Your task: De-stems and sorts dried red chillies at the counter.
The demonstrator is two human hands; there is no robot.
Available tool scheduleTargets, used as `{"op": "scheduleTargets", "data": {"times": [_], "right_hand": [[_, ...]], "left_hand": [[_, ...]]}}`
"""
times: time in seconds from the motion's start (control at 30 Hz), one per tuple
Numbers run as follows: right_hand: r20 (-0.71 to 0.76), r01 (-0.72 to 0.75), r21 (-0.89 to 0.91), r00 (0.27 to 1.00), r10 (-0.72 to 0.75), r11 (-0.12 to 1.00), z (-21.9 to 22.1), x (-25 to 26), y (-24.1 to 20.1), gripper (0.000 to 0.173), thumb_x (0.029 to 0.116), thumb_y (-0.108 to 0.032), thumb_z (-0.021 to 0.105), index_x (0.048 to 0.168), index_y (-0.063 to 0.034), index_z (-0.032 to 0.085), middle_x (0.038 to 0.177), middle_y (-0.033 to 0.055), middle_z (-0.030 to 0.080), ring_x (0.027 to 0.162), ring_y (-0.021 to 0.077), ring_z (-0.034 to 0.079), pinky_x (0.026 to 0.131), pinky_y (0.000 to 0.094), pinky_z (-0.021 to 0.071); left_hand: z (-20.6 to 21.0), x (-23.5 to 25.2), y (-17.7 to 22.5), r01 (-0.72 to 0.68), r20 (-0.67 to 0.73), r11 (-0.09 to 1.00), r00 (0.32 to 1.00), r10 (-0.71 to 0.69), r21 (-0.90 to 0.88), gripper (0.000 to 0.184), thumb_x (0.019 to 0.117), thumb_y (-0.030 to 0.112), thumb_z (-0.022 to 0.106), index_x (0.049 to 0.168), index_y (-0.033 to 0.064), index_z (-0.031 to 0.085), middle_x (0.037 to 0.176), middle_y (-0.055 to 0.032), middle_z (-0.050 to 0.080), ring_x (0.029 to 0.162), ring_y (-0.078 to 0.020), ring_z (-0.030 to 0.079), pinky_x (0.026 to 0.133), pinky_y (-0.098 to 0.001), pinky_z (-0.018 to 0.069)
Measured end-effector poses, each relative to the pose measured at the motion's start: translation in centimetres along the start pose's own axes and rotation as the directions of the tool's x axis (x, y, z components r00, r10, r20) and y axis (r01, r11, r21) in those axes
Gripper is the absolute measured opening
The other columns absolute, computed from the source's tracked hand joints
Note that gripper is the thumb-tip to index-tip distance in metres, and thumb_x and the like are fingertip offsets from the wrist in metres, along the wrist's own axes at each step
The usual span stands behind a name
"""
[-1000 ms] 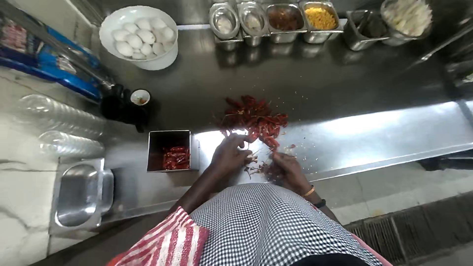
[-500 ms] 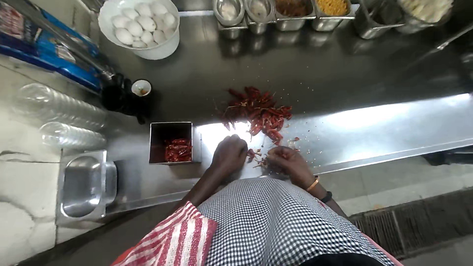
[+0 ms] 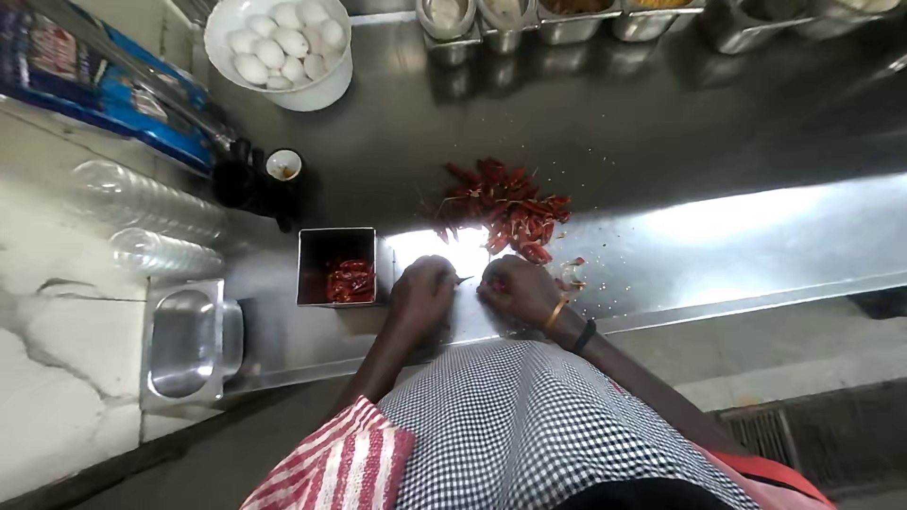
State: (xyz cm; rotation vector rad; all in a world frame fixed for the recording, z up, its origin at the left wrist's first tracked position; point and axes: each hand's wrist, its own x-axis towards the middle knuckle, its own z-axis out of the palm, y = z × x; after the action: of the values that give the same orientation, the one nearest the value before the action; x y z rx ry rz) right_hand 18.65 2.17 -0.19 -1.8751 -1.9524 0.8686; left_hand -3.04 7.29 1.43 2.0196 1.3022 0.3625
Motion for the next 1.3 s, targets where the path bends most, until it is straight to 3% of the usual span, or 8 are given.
{"op": "scheduleTargets", "data": {"times": [0.1,0.2,0.27,0.33,0.63,0.83,0.97,1.3], "right_hand": [[-0.065,-0.099,0.512,0.986,0.154,0.853,-1.5,-2.5,0.0,0.017,0.0940,-0.023,0.071,0.106,-0.0102,0.071,0.090,0.0057,0.070,0.073,0.0167,0.066,0.066,0.0395,0.0573],[-0.050,-0.017,0.956,0.974,0.221,0.293,-2.3,-5.8,1.2,0.012,0.1004,-0.023,0.053,0.099,-0.0186,0.064,0.078,-0.0040,0.059,0.059,0.0037,0.052,0.050,0.0189,0.0460],[-0.045,0.071,0.992,0.970,0.240,-0.102,-2.1,-6.2,3.1,0.019,0.0978,-0.026,0.054,0.088,-0.0165,0.068,0.086,0.0001,0.067,0.069,0.0070,0.062,0.057,0.0210,0.0521],[-0.021,0.085,0.966,0.967,0.254,-0.246,-2.0,-7.3,4.1,0.018,0.0964,-0.024,0.053,0.092,-0.0155,0.068,0.097,0.0056,0.070,0.081,0.0145,0.069,0.066,0.0284,0.0587],[0.083,-0.107,0.993,0.928,0.362,0.044,-2.2,-9.9,3.8,0.017,0.1020,-0.017,0.055,0.114,-0.0119,0.066,0.095,0.0039,0.066,0.064,0.0064,0.058,0.053,0.0197,0.0499],[0.168,-0.261,0.948,0.898,0.406,0.184,-1.9,-9.8,3.1,0.018,0.1023,-0.020,0.061,0.114,-0.0087,0.070,0.073,-0.0011,0.058,0.051,0.0026,0.047,0.045,0.0166,0.0425],[0.231,-0.334,0.890,0.917,0.325,0.310,-2.0,-7.9,1.4,0.029,0.1067,-0.026,0.053,0.125,-0.0114,0.069,0.076,-0.0014,0.060,0.050,0.0020,0.042,0.043,0.0160,0.0349],[0.220,-0.268,0.953,0.932,0.288,0.139,-2.5,-4.7,-1.2,0.026,0.1083,-0.034,0.048,0.114,-0.0154,0.066,0.072,-0.0076,0.054,0.050,-0.0010,0.043,0.043,0.0127,0.0361]], "left_hand": [[0.9,-1.1,-0.8,-0.062,0.057,0.996,0.996,0.066,-0.067,0.015,0.1001,0.021,0.065,0.108,0.0093,0.071,0.107,-0.0073,0.068,0.095,-0.0195,0.067,0.087,-0.0449,0.0575],[2.0,-1.3,-0.9,-0.151,0.143,0.975,0.974,0.175,-0.163,0.016,0.1007,0.022,0.064,0.111,0.0111,0.071,0.108,-0.0042,0.068,0.095,-0.0147,0.067,0.087,-0.0388,0.0584],[2.5,-0.2,0.0,-0.217,0.141,0.965,0.961,0.237,-0.147,0.017,0.1022,0.022,0.062,0.112,0.0116,0.070,0.105,-0.0043,0.067,0.093,-0.0154,0.066,0.085,-0.0392,0.0579],[3.0,1.5,1.3,-0.291,0.077,0.955,0.952,0.295,-0.060,0.019,0.1030,0.020,0.058,0.114,0.0089,0.070,0.104,-0.0088,0.068,0.095,-0.0223,0.068,0.085,-0.0443,0.0575],[4.7,6.3,4.0,-0.229,0.105,0.884,0.973,0.204,0.408,0.031,0.1021,0.031,0.055,0.117,0.0087,0.071,0.122,-0.0155,0.066,0.117,-0.0370,0.060,0.099,-0.0561,0.0465],[3.0,1.7,3.0,-0.013,0.024,0.998,1.000,0.015,-0.059,0.023,0.1020,0.028,0.062,0.105,0.0081,0.073,0.099,-0.0085,0.069,0.089,-0.0222,0.067,0.081,-0.0474,0.0564],[3.1,-0.4,2.9,0.185,0.209,0.772,0.975,-0.069,-0.608,0.021,0.1059,0.023,0.057,0.108,0.0047,0.068,0.089,-0.0046,0.068,0.073,-0.0107,0.062,0.067,-0.0279,0.0533],[2.8,-2.0,1.3,0.152,0.176,0.787,0.983,-0.056,-0.598,0.024,0.1083,0.023,0.051,0.116,0.0072,0.067,0.094,-0.0046,0.069,0.080,-0.0130,0.066,0.072,-0.0305,0.0570]]}}
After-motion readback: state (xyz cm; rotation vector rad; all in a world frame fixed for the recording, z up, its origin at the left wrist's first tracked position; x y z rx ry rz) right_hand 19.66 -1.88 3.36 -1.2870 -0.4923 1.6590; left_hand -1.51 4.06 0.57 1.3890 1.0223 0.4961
